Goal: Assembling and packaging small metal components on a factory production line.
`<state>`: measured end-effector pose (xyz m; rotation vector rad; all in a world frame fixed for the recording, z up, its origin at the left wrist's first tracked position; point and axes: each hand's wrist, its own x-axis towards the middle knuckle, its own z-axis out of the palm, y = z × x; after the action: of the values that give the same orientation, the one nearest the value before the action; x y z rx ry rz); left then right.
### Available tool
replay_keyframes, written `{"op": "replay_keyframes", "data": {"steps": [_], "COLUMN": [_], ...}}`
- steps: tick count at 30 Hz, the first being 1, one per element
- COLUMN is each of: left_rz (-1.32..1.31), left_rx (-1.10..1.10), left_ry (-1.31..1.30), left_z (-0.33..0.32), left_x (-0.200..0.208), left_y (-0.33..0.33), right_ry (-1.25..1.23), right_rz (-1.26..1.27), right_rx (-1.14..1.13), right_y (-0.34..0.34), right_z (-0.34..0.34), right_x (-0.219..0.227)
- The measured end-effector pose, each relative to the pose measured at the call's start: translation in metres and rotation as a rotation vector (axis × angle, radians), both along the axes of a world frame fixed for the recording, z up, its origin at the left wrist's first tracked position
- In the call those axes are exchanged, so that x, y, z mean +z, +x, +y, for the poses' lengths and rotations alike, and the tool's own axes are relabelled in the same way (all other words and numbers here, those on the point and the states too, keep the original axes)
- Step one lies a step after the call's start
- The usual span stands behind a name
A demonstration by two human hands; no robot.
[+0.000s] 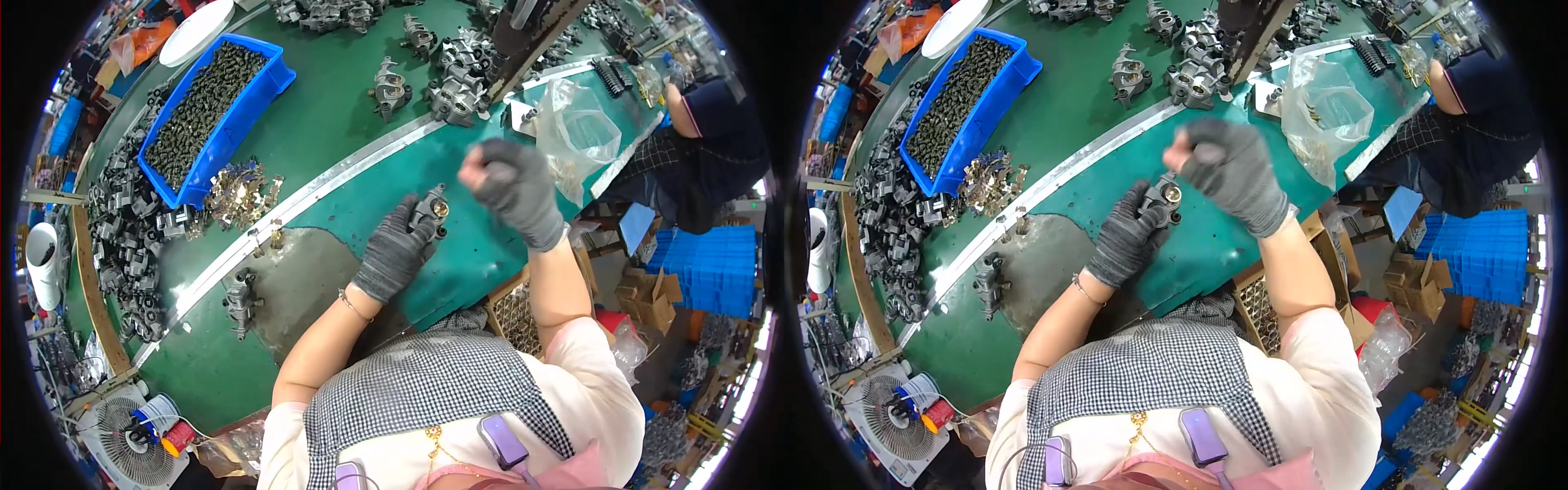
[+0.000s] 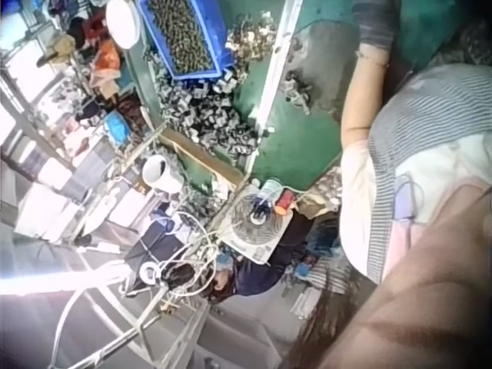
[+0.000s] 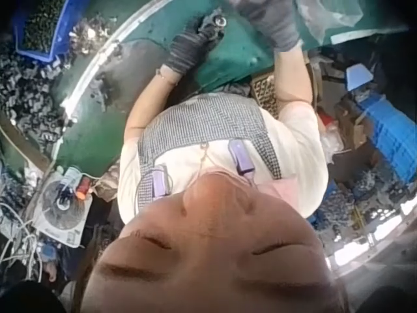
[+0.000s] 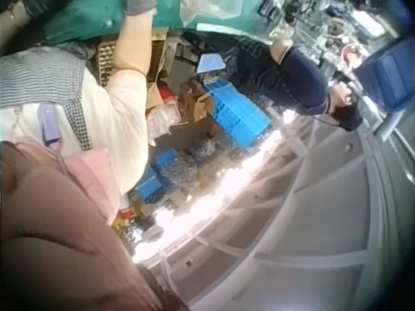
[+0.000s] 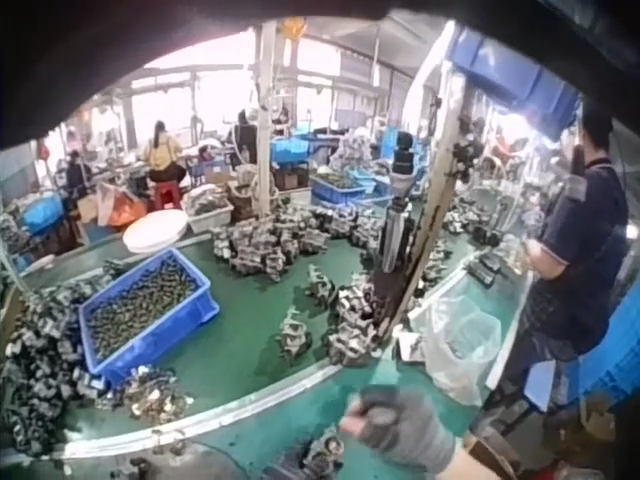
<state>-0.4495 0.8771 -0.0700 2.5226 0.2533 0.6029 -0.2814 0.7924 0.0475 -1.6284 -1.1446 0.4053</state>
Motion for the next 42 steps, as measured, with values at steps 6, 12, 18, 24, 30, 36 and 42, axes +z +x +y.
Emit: {"op": "replay_keyframes", "data": {"steps": [6, 12, 18, 24, 30, 36, 42], "left_rz": [0.054, 0.118, 0.04, 0.175, -0.07, 0.001, 0.438], "left_rx": [-0.009, 0.005, 0.028, 0.031, 0.229, 0.538, 0.854], "left_ry": [-0.18, 0.043, -0.724, -0.313, -0.116, 0.433, -0.582], "left_z": [-0.001, 0.002, 0.001, 0.003, 0.032, 0.052, 0.072], "left_x": [-0.007, -0.001, -0.022, -0.001, -0.019, 0.045, 0.039], "left_y": [0.012, 0.011, 0.012, 0.013, 0.026, -0.039, -0.197], "right_ry": [0.206, 0.517, 0.29, 0.359, 0.594, 0.442, -0.507], "right_rz": [0.488, 0.584, 0.48, -0.15, 0.454, 0.372, 0.326], "right_rx": [-0.117, 0.034, -0.032, -0.065, -0.047, -0.199, -0.683], "right_y": [-0.021, -0.003, -0.02, -0.041, -0.033, 0.005, 0.025], "right_z": [0.02, 0.01, 0.022, 0.035, 0.019, -0.105, -0.281], "right_x": [-0.013, -0.003, -0.032, -0.063, -0.026, 0.011, -0.093]}}
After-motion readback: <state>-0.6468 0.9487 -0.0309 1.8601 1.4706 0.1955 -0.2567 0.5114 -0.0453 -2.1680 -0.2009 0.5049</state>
